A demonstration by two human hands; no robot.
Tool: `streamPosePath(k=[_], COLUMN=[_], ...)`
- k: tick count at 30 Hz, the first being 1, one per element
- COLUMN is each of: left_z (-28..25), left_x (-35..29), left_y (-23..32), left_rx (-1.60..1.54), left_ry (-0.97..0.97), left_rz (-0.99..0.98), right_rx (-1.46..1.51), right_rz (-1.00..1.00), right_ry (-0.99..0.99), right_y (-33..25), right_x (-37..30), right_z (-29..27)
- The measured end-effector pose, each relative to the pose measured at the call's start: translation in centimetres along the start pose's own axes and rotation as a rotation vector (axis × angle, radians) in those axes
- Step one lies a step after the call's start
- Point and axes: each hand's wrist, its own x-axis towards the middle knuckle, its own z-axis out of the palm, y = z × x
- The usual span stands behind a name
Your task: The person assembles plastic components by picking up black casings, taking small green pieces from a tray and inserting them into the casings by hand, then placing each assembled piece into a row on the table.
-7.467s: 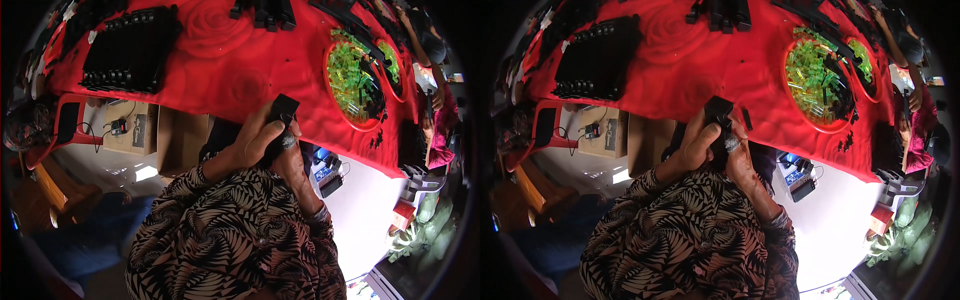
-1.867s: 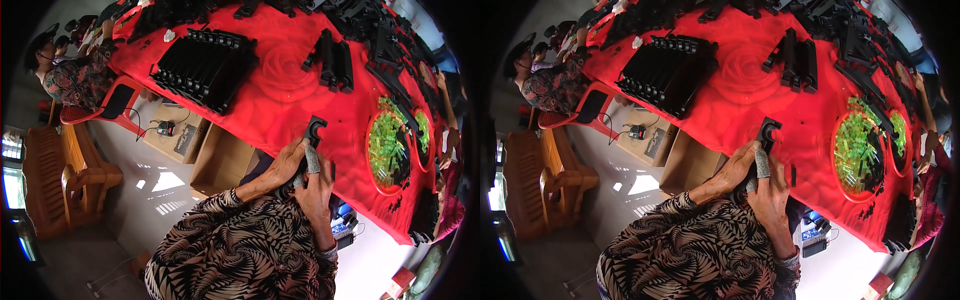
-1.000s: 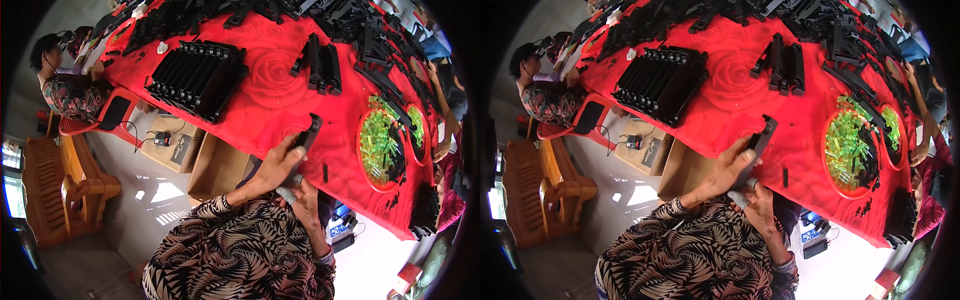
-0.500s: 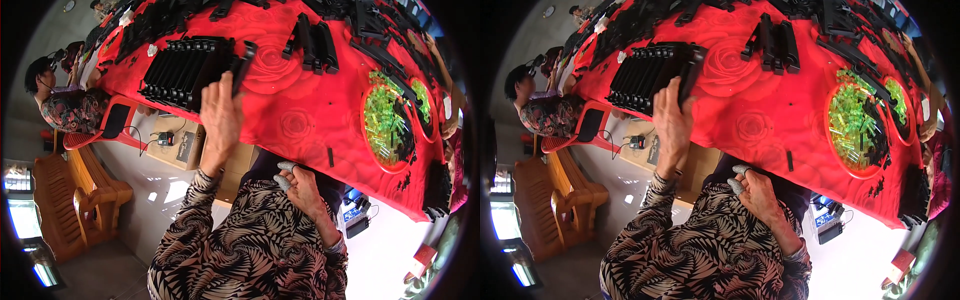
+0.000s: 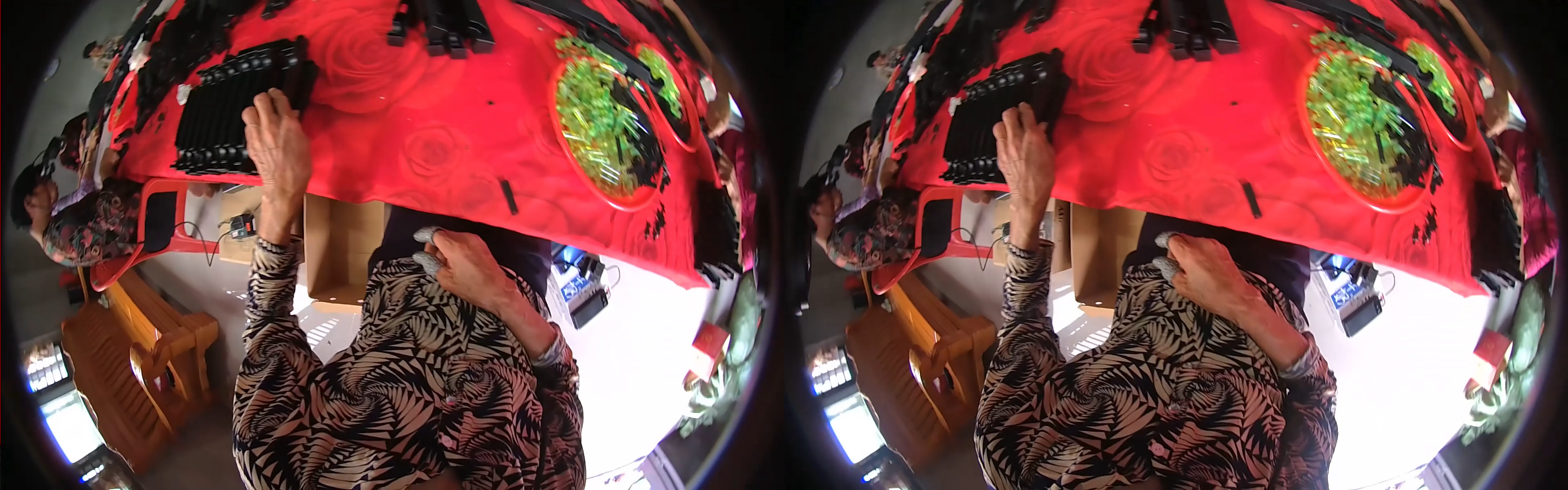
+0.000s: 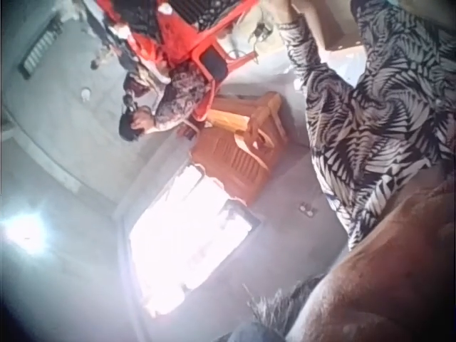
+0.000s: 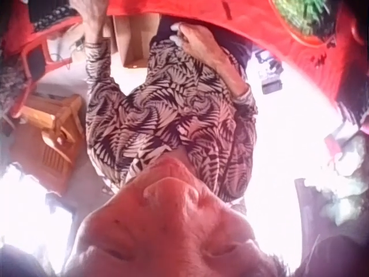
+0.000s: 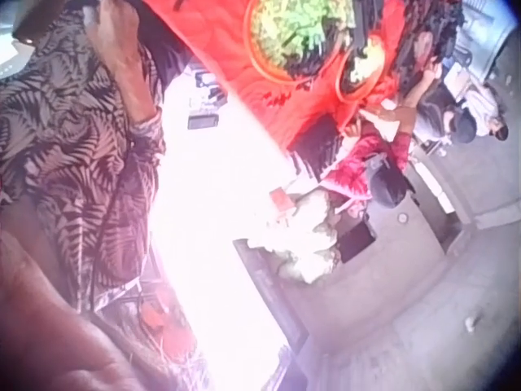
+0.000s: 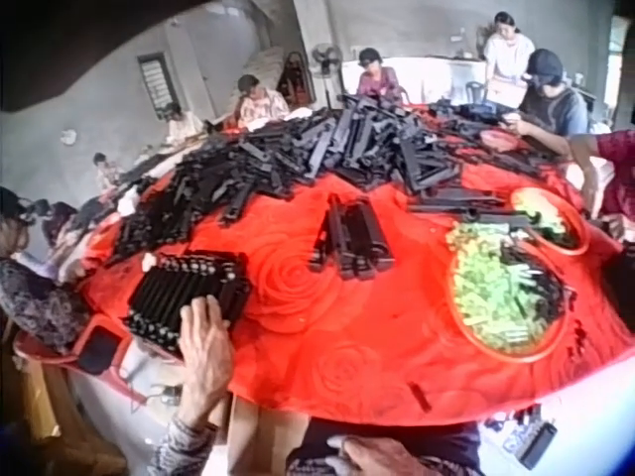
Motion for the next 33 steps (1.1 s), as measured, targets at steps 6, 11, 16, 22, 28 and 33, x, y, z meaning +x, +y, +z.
streamPosePath(k=[6,11,16,22,28,33], left_z=[0.7,1.6,1.1,1.4,1.1,2.4], left_x=[-0.6,0.0,-0.5,-0.8,-0.5,-0.3], left_y=[-1.1,-0.7,-1.2,-1.3,-2.0,-2.2], left_rx=[0.178,0.226,0.194,0.243,0.15,0.144], left_ry=[-0.002,0.067,-0.027,0.042,0.053,0.068], left_rz=[0.094,0.115,0.085,0.135,0.159,0.156], right_rx=[-0.088,-0.071,-0.12,-0.094,-0.125,-0.078], right_rz=[0.023,-0.007,0.003,0.017,0.006,-0.017], right_ry=[-0.097,0.015,-0.067,-0.059,-0.065,-0.063], right_y=[-0.3,-0.3,-0.4,-0.1,-0.2,-0.5], right_x=[-0.2,-0.4,-0.4,-0.7,-0.2,0.1], right_z=[-0.1,-0.2,-0.3,-0.1,-0.4,-0.7])
